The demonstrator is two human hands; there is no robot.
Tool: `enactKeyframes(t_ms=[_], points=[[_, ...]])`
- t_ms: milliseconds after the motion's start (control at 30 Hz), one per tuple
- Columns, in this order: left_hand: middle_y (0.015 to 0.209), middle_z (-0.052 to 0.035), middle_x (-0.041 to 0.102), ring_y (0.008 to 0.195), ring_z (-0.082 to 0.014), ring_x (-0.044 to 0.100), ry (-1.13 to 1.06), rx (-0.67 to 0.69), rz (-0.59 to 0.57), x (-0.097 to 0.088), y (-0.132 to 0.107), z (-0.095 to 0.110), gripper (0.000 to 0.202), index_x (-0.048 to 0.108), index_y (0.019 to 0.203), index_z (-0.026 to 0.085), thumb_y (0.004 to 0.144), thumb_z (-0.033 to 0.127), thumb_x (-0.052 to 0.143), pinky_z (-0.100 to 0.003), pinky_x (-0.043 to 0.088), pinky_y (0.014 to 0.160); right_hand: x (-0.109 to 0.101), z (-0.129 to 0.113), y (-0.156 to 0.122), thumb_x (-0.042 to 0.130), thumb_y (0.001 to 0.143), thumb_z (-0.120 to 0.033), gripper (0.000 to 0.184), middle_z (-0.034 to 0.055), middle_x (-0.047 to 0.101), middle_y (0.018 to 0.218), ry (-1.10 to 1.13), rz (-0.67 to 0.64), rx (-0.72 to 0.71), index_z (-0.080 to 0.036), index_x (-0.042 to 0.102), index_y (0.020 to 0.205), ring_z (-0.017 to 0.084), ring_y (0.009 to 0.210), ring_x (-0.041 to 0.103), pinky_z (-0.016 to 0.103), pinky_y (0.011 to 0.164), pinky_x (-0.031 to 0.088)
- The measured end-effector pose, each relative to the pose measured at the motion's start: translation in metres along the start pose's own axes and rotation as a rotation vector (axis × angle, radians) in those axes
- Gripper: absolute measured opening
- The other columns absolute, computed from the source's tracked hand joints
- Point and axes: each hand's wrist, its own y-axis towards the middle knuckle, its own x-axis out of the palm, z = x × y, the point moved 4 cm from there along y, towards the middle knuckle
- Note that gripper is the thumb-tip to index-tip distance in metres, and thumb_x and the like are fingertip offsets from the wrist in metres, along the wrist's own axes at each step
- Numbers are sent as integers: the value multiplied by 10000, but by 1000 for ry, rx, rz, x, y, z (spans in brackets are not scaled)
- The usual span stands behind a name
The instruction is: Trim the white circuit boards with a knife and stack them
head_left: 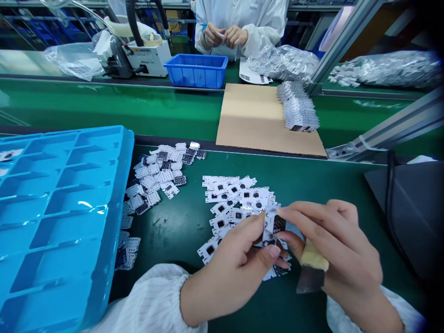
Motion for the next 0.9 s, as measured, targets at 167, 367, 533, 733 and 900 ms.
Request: enactKeyframes(t_ms=[167,367,533,733,900], points=[[1000,-64,496,854,-159,485,180,18,33,-4,1,-1,339,527,1233,257,911,311,434,-299,456,832,1,-1,1,573,839,-133,291,93,655,964,-22,11,-16,-216,517,1112,207,697,632,404,664,339],[910,-77,542,801,-188,486,268,56,112,-7,2,-3,290,618,1104,220,885,339,471,-319,439,788,2,-3,5,540,866,-128,238,96,666,929,-41,37,-38,-202,522,1092,175,648,629,391,655,319],[860,-73,552,819,-197,495,216,97,105,-11,2,1,275,677,917,193,859,401,508,-318,427,790,0,-6,5,567,844,-105,231,86,664,916,-24,67,-42,-188,556,1059,143,581,604,388,664,313],[753,-28,556,765,-150,531,-106,-14,161,-21,10,-6,192,636,796,147,820,335,604,-281,432,739,12,-9,2,565,851,-119,200,39,624,937,22,31,5,-215,617,1019,36,474,476,369,699,307],[826,-26,632,738,-107,606,-387,-87,136,-14,9,-6,168,584,993,156,845,236,589,-226,483,698,15,-4,3,560,849,-429,360,84,556,992,153,-48,101,-224,525,1143,166,758,564,350,701,393]])
